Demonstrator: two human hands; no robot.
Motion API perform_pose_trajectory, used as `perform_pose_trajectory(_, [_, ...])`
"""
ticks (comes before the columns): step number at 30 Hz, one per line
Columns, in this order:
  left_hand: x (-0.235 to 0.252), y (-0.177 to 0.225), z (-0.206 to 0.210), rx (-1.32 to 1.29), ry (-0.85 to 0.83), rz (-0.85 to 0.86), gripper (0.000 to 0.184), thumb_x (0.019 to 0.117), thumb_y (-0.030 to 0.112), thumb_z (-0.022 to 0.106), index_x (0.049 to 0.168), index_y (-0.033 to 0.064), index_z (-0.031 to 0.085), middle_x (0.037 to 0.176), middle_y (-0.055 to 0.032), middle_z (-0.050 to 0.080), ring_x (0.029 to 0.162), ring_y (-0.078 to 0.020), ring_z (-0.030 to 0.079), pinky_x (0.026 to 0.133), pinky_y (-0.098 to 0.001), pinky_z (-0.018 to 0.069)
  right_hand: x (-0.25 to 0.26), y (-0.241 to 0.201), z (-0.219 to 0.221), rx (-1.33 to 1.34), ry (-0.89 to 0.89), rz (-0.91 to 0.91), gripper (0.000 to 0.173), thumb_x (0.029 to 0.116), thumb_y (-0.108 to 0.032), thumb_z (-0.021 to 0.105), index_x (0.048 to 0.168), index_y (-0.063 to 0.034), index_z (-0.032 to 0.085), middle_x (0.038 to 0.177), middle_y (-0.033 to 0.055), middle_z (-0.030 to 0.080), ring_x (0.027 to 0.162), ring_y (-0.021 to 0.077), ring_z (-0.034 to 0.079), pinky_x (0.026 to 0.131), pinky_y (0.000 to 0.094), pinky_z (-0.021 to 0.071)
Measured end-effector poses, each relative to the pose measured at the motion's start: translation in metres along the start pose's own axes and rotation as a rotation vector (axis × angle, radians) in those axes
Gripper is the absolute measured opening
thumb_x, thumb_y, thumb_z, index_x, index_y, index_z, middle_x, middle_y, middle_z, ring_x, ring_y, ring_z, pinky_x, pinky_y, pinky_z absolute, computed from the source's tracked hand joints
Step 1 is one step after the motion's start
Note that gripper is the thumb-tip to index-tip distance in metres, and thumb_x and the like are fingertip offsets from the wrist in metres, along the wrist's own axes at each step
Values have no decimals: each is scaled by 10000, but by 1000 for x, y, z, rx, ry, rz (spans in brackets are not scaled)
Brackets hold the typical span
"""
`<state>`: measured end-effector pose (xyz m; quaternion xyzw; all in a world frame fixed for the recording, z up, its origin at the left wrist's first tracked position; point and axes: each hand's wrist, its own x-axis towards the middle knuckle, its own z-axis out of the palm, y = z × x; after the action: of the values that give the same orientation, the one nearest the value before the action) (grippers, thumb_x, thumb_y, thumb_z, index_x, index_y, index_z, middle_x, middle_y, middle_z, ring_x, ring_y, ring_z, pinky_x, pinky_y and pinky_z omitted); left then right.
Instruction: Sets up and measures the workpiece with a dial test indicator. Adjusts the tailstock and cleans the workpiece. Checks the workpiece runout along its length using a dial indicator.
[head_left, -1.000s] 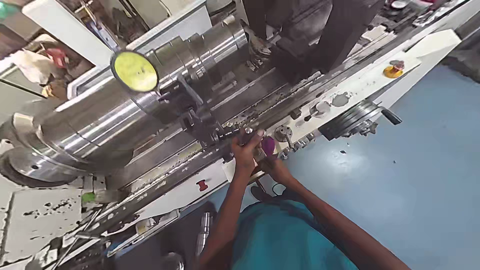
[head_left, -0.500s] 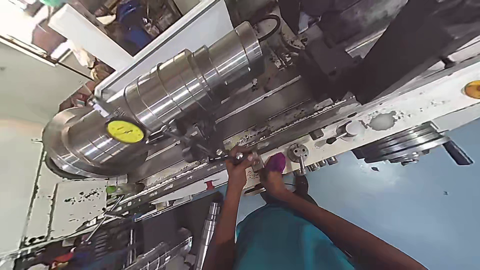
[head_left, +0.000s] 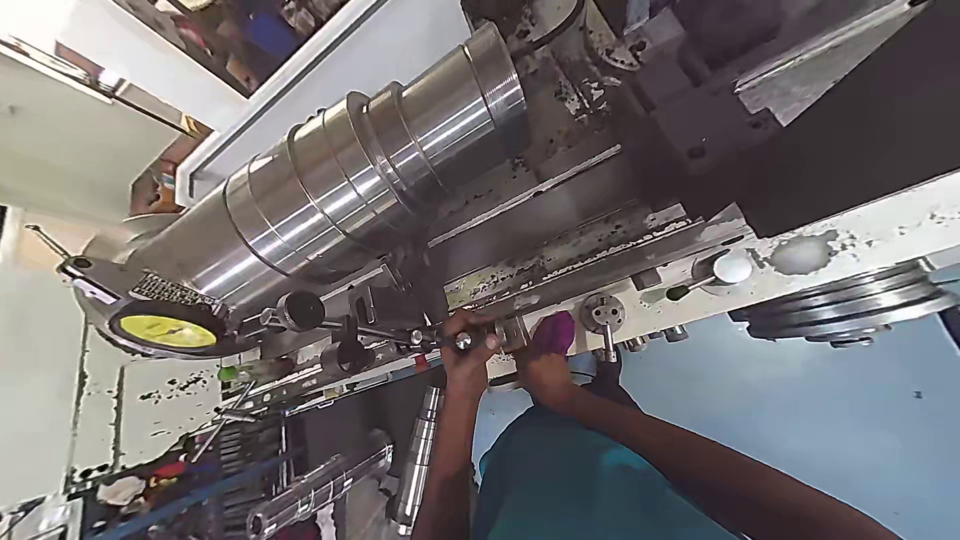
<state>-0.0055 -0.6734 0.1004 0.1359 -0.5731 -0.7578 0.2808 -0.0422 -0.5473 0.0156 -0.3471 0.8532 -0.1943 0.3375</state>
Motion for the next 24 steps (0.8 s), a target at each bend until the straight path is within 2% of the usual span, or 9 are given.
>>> perform_pose_trajectory(4, [-3, 1, 2, 17, 12, -19, 314, 761, 358, 879, 999, 196, 752, 923, 29, 751, 732, -54, 689, 625, -240, 585, -7, -24, -34, -211, -243, -115, 212, 983, 16, 487, 1068, 118, 653, 1084, 313, 675, 1002, 499, 678, 757, 634, 548])
perform_pose_trajectory(8, [1, 0, 4, -36, -3, 28, 284, 789, 310, 863, 992, 153, 741, 940, -3, 758, 741, -60, 695, 623, -233, 579, 0, -45, -39, -405, -417, -118, 206, 989, -2, 520, 1102, 109, 652, 1124, 338, 653, 1041, 533, 646, 766, 670, 530])
perform_pose_trajectory(11, [1, 1, 8, -82, 16, 30, 300, 766, 296, 884, 969, 123, 746, 915, -9, 759, 714, -57, 689, 598, -224, 572, 1, -61, -29, -605, -461, -99, 199, 960, 14, 553, 1101, 141, 612, 1094, 353, 633, 998, 544, 638, 721, 643, 521])
perform_pose_trajectory(14, [-1, 4, 7, -49, 16, 12, 316, 769, 282, 880, 975, 103, 718, 916, 1, 742, 717, -56, 676, 600, -223, 569, 0, -69, -27, -653, -449, -107, 218, 983, 53, 487, 1143, 160, 589, 1124, 373, 620, 1017, 561, 632, 761, 661, 521])
perform_pose_trajectory(18, [2, 10, 4, 82, 23, 9, 468, 763, 260, 872, 1090, -14, 680, 956, -42, 728, 748, -84, 681, 650, -251, 593, 0, -54, -45, -504, -392, -141, 249, 991, -3, 491, 1157, 109, 639, 1233, 335, 618, 1094, 533, 626, 813, 680, 525])
perform_pose_trajectory(20, [1, 8, 1, 144, 15, 39, 651, 753, 340, 875, 1194, -74, 634, 1102, -69, 721, 879, -74, 689, 793, -260, 593, -4, -36, -60, -317, -342, -69, 337, 1038, -228, 517, 1227, 18, 650, 1218, 300, 654, 1124, 512, 634, 870, 702, 503])
perform_pose_trajectory(21, [0, 8, -1, 149, 13, 61, 737, 756, 406, 866, 1228, -96, 605, 1151, -69, 711, 938, -62, 685, 853, -258, 584, -7, -25, -68, -201, -288, -52, 381, 1028, -337, 554, 1235, -39, 670, 1189, 258, 684, 1121, 465, 655, 909, 685, 505])
perform_pose_trajectory(22, [-1, 7, -4, 114, 24, 74, 821, 746, 490, 860, 1245, -103, 588, 1136, -56, 718, 954, -58, 688, 869, -260, 583, -12, -15, -79, -43, -210, -69, 394, 985, -371, 630, 1189, -40, 698, 1115, 226, 712, 1060, 420, 682, 907, 657, 517])
perform_pose_trajectory(24, [2, 9, -13, -42, 29, 65, 961, 728, 602, 840, 1305, -100, 527, 1061, -62, 744, 949, -119, 714, 870, -315, 595, -21, -7, -110, 247, -113, -176, 442, 903, -340, 746, 1225, -44, 681, 1061, 127, 746, 918, 279, 728, 858, 534, 585])
